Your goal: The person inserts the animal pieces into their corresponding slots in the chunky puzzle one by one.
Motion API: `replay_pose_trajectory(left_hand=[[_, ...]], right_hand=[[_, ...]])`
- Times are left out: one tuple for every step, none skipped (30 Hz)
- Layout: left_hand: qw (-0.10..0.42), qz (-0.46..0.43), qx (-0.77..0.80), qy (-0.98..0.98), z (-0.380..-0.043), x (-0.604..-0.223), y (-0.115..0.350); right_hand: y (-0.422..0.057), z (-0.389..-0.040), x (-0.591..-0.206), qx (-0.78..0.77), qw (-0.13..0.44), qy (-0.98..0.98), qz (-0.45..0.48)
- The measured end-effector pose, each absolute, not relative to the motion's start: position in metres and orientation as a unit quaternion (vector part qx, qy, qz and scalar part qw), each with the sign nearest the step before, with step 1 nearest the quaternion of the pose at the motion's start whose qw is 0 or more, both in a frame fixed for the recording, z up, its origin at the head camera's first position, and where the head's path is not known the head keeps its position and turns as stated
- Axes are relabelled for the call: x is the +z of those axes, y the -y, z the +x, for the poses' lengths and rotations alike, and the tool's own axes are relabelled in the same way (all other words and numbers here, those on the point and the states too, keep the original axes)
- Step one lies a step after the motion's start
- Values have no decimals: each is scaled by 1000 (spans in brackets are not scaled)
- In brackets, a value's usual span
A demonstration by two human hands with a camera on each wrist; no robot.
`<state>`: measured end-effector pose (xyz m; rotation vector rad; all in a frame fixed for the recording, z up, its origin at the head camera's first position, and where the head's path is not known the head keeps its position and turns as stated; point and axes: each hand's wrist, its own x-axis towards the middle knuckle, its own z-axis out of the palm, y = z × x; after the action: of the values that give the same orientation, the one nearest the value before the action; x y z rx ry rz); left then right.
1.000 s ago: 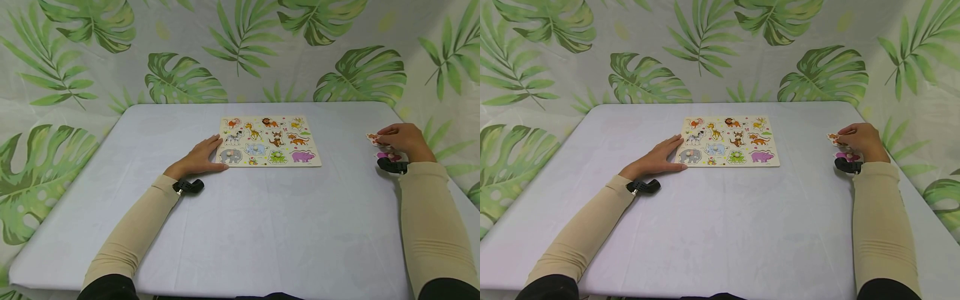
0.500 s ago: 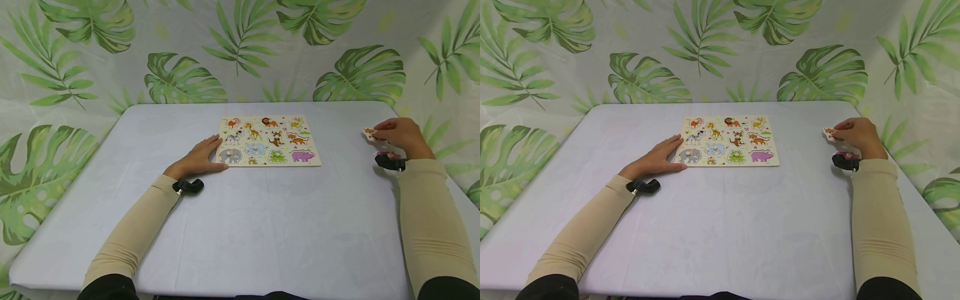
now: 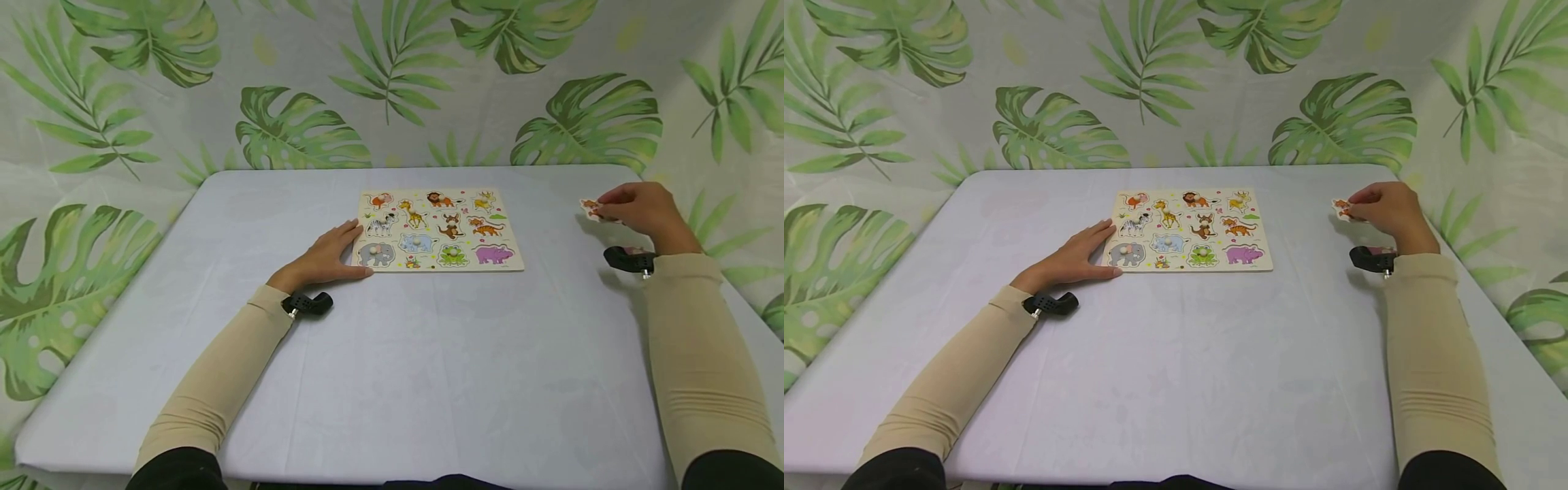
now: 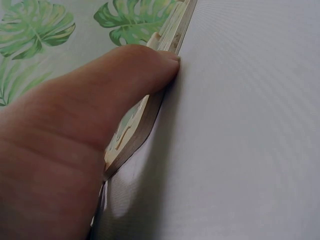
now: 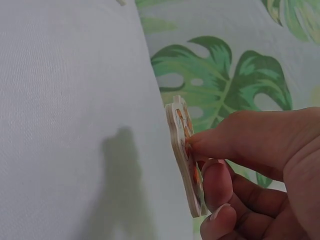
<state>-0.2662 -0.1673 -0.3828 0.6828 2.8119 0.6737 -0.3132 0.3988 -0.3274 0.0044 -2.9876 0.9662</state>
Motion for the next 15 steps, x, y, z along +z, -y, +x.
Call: replay_pose_trajectory(left_hand=[[85,229,225,-943,-266,-383,168],[85,230,226,-943,-266,-383,168],[85,230,226,-943,-266,-383,168],[85,232,226,-942,-266,-383,168],[84,232,226,-942,-266,-383,168],[84,233,226,-942,-266,-383,168],[84,233,226,-942,-266,-383,168],[84,233,226,-942,-266,-384,168],[84,232,225,-942,-266,-384,168],[84,232,225,-943,-266,-384,168],[84,231,225,-943,-266,-384,168],[84,230,225,-943,-266,-384,168],[84,230,226,-943,-266,-384,168],[84,230,226,-943,-266,-384,168],[84,230,225,-943,-266,-384,168]], right_hand=[[-398,-313,-327,308,1,951,2],[-397,-313,-327,309,2,951,1],[-396,-313,-327,310,2,951,1],[-395,-312,-327,311,1,950,0],[-395,-312,-327,311,1,950,0],[-394,-312,-327,311,1,950,0],[-393,-312,-327,311,0,950,-1],[-393,-311,-327,311,0,950,-1],[-392,-311,-326,312,0,950,0],[-391,-311,-326,312,0,950,1],[-391,-311,-326,310,2,951,2],[-390,-310,-325,310,3,951,3],[-389,-310,-325,310,3,951,2],[-388,-310,-324,310,4,951,4],[-387,-310,-324,309,6,951,6]])
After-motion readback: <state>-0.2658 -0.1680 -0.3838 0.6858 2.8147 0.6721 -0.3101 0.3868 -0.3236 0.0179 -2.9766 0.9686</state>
